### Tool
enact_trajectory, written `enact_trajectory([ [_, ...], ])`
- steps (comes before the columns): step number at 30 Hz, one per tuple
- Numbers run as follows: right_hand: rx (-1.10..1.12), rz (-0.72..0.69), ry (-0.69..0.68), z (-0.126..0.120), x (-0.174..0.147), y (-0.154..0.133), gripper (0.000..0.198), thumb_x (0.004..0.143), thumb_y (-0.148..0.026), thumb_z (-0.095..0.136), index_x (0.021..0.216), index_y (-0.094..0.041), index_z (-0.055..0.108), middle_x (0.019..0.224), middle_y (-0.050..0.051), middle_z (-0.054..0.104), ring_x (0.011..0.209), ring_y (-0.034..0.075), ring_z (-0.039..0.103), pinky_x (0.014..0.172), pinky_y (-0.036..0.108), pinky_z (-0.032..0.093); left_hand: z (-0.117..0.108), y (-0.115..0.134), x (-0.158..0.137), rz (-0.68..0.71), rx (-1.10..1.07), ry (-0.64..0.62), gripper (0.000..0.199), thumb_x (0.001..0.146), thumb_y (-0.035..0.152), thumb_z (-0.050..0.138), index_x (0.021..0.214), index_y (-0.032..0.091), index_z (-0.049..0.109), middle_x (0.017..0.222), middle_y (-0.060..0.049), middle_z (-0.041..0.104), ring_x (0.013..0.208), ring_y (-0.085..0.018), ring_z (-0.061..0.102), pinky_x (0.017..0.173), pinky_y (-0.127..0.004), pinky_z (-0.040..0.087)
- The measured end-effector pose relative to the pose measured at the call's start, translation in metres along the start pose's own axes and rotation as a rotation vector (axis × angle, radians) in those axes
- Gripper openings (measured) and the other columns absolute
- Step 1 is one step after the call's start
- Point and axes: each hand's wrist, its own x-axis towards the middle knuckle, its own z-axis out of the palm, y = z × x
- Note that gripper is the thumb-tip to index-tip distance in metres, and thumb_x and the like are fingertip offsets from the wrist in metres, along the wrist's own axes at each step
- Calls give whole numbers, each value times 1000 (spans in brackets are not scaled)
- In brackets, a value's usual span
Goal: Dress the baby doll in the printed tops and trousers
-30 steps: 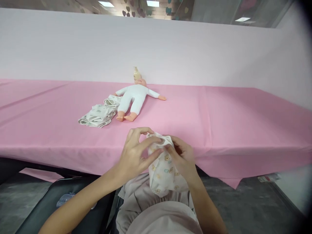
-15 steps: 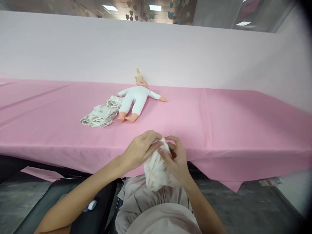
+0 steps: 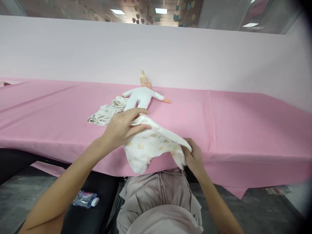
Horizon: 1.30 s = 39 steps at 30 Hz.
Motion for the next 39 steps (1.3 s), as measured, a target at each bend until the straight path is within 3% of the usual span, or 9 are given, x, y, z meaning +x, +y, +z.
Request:
enact_trajectory([
  [3, -196, -136, -203, -34, 17, -31, 24, 72, -13, 51, 89, -19, 67, 70, -2, 66, 62, 13, 59, 57, 22, 43, -2, -14, -1, -60, -4, -67, 54, 76, 66, 58, 105, 20, 64, 93, -6, 70, 79, -20, 63, 70, -28, 45],
  [6, -311, -186, -15, -60, 28, -70, 29, 68, -10, 50, 89, -19, 68, 64, -3, 64, 52, 10, 53, 47, 19, 35, -2, -19, -2, -116, -69, -149, 50, 75, 64, 62, 100, 20, 66, 83, -4, 70, 70, -19, 61, 63, -27, 43],
  [12, -529, -357, -75, -79, 32, -121, 20, 69, -11, 54, 80, -20, 68, 50, -6, 53, 43, 7, 42, 41, 18, 27, -11, -9, 3, -3, -110, -175, 35, 81, 50, 63, 70, 17, 61, 66, 0, 62, 59, -14, 53, 56, -25, 35],
  [16, -553, -397, -130, -82, 31, -128, 19, 68, -8, 53, 75, -20, 68, 46, -7, 48, 39, 6, 37, 38, 19, 23, -18, -7, 2, 62, -115, -170, 29, 81, 39, 65, 65, 15, 56, 63, 2, 58, 57, -11, 49, 55, -23, 33],
  [24, -450, -340, 35, -86, 32, -139, 29, 62, -4, 58, 79, -23, 72, 56, -6, 61, 45, 7, 49, 40, 16, 33, -30, 3, 5, -36, -330, -202, 22, 71, 23, 73, 62, 15, 55, 56, 6, 48, 55, -7, 40, 50, -20, 30],
  [28, -414, -180, -218, -90, 31, -141, 39, 58, 0, 48, 76, -24, 73, 55, -7, 62, 44, 8, 52, 38, 16, 35, -37, 3, 4, 7, -376, -194, 16, 73, 20, 71, 65, 16, 58, 60, 4, 54, 57, -8, 45, 54, -21, 33],
  [31, -364, -112, -150, -98, 30, -139, 40, 58, -1, 50, 80, -24, 73, 59, -5, 65, 43, 10, 52, 35, 17, 36, -42, -1, 3, 46, -425, -167, 4, 75, 18, 67, 76, 20, 64, 70, 1, 61, 62, -11, 52, 58, -23, 38],
  [33, -377, -101, -244, -102, 29, -138, 38, 60, -3, 50, 82, -24, 73, 57, -5, 64, 42, 11, 51, 33, 18, 34, -46, -3, 5, 67, -444, -213, 1, 77, 21, 65, 78, 22, 66, 75, -2, 62, 65, -14, 54, 61, -26, 41],
  [39, -414, -187, -568, -98, 8, -128, 21, 77, -10, 52, 78, -22, 69, 57, -3, 61, 45, 11, 51, 40, 20, 35, -51, 3, 10, 64, -443, -408, 27, 84, 39, 55, 65, 23, 64, 77, -8, 63, 76, -20, 56, 75, -34, 47],
])
